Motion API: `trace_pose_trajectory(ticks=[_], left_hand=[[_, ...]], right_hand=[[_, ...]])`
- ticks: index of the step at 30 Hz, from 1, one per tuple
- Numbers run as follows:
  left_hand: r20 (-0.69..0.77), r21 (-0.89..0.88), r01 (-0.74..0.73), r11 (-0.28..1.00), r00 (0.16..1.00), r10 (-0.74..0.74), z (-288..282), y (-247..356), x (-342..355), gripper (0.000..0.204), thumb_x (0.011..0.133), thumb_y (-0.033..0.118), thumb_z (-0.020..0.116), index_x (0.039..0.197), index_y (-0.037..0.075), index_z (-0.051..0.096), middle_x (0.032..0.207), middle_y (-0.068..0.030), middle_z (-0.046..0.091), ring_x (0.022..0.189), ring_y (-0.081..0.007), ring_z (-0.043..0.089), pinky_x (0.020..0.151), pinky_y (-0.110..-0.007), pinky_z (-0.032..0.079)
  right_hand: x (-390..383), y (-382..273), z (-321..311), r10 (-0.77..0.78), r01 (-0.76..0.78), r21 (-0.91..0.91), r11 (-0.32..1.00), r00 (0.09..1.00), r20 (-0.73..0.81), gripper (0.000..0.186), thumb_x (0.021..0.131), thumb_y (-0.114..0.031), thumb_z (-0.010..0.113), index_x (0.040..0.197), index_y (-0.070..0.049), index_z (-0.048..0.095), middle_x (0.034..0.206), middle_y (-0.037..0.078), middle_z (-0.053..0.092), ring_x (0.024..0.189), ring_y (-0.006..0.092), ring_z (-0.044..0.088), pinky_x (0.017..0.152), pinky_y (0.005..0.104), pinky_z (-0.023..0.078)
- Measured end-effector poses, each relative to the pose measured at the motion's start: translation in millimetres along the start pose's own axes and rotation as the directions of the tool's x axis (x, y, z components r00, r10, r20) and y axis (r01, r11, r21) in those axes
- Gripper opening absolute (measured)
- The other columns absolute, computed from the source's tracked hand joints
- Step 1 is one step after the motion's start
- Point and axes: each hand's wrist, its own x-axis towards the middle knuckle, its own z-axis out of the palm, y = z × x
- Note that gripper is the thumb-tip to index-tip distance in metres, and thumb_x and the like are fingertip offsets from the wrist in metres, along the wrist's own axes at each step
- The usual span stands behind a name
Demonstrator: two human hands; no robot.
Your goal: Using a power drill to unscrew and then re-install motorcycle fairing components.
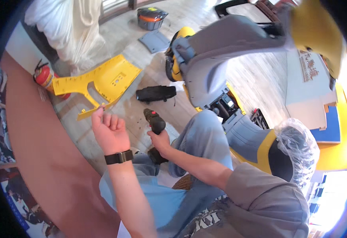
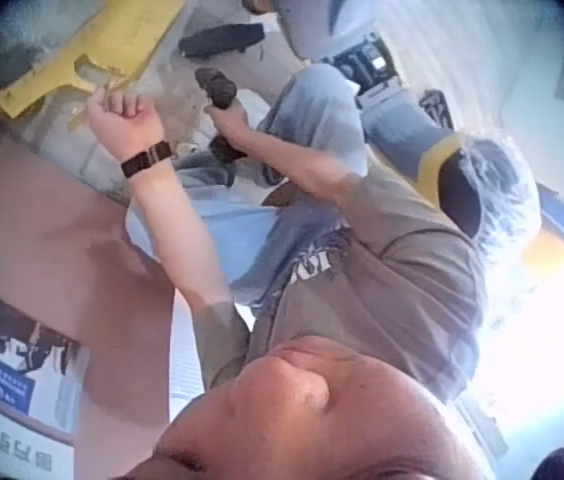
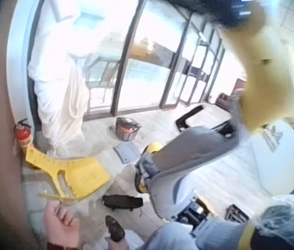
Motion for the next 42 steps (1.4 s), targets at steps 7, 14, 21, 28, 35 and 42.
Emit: trace_pose_trajectory(ticks=[7, 14, 21, 28, 35, 42], left_hand=[[0.113, 0.259, -0.126, 0.958, 0.989, 0.100, -1.0, -30.0, -45.8, 0.019, 0.090, 0.020, 0.054, 0.075, 0.016, 0.042, 0.060, 0.0071, 0.026, 0.050, -0.0058, 0.023, 0.047, -0.025, 0.020], [0.359, 0.282, 0.400, 0.872, 0.799, -0.483, 45.9, -155.3, -110.4, 0.017, 0.095, 0.022, 0.052, 0.080, 0.013, 0.048, 0.057, 0.0058, 0.023, 0.049, -0.0077, 0.024, 0.048, -0.026, 0.024], [0.270, 0.247, 0.811, 0.531, 0.469, -0.841, 12.5, -289.9, -146.8, 0.012, 0.095, 0.024, 0.052, 0.095, 0.013, 0.057, 0.058, 0.0068, 0.030, 0.050, -0.0081, 0.030, 0.049, -0.024, 0.028], [0.156, 0.254, 0.825, 0.505, 0.481, -0.863, 15.4, -315.1, -164.9, 0.017, 0.097, 0.026, 0.049, 0.097, 0.014, 0.062, 0.064, 0.0060, 0.053, 0.057, -0.0084, 0.046, 0.053, -0.025, 0.035], [0.426, 0.093, 0.885, 0.455, 0.378, -0.822, -14.6, -336.0, -140.2, 0.016, 0.097, 0.024, 0.048, 0.099, 0.013, 0.060, 0.064, 0.0056, 0.044, 0.056, -0.0092, 0.040, 0.056, -0.025, 0.036], [0.278, 0.106, 0.881, 0.462, 0.420, -0.864, -3.9, -336.1, -150.8, 0.017, 0.097, 0.025, 0.048, 0.099, 0.012, 0.059, 0.064, 0.0044, 0.042, 0.056, -0.0098, 0.043, 0.054, -0.027, 0.041]], right_hand=[[-132.9, -68.1, -191.5, -0.370, 0.182, 0.528, 0.829, 0.887, 0.275, 0.024, 0.085, -0.007, 0.066, 0.107, -0.005, 0.056, 0.072, 0.000, 0.053, 0.061, 0.0089, 0.050, 0.056, 0.0254, 0.042], [-159.9, -4.3, -325.7, -0.374, 0.328, 0.296, 0.897, 0.920, 0.115, 0.016, 0.085, -0.014, 0.070, 0.096, -0.008, 0.060, 0.085, 0.001, 0.060, 0.078, 0.0129, 0.057, 0.071, 0.0303, 0.049], [-166.6, 52.9, -384.8, -0.604, 0.582, -0.305, 0.754, 0.796, 0.027, 0.025, 0.076, -0.015, 0.074, 0.095, -0.005, 0.061, 0.079, 0.012, 0.059, 0.073, 0.0255, 0.060, 0.068, 0.0362, 0.048], [-166.1, 68.7, -397.4, -0.409, 0.401, -0.151, 0.904, 0.912, -0.023, 0.028, 0.073, -0.011, 0.073, 0.097, -0.002, 0.061, 0.081, 0.013, 0.063, 0.072, 0.0241, 0.062, 0.069, 0.0342, 0.049], [-165.7, 55.7, -402.5, -0.450, 0.432, -0.247, 0.867, 0.893, -0.019, 0.038, 0.071, -0.011, 0.073, 0.105, 0.001, 0.060, 0.082, 0.013, 0.065, 0.070, 0.0180, 0.060, 0.069, 0.0309, 0.050], [-164.2, 52.7, -405.7, -0.514, 0.492, -0.293, 0.820, 0.858, 0.005, 0.036, 0.072, -0.013, 0.073, 0.103, 0.000, 0.060, 0.079, 0.014, 0.065, 0.067, 0.0167, 0.059, 0.067, 0.0304, 0.050]])
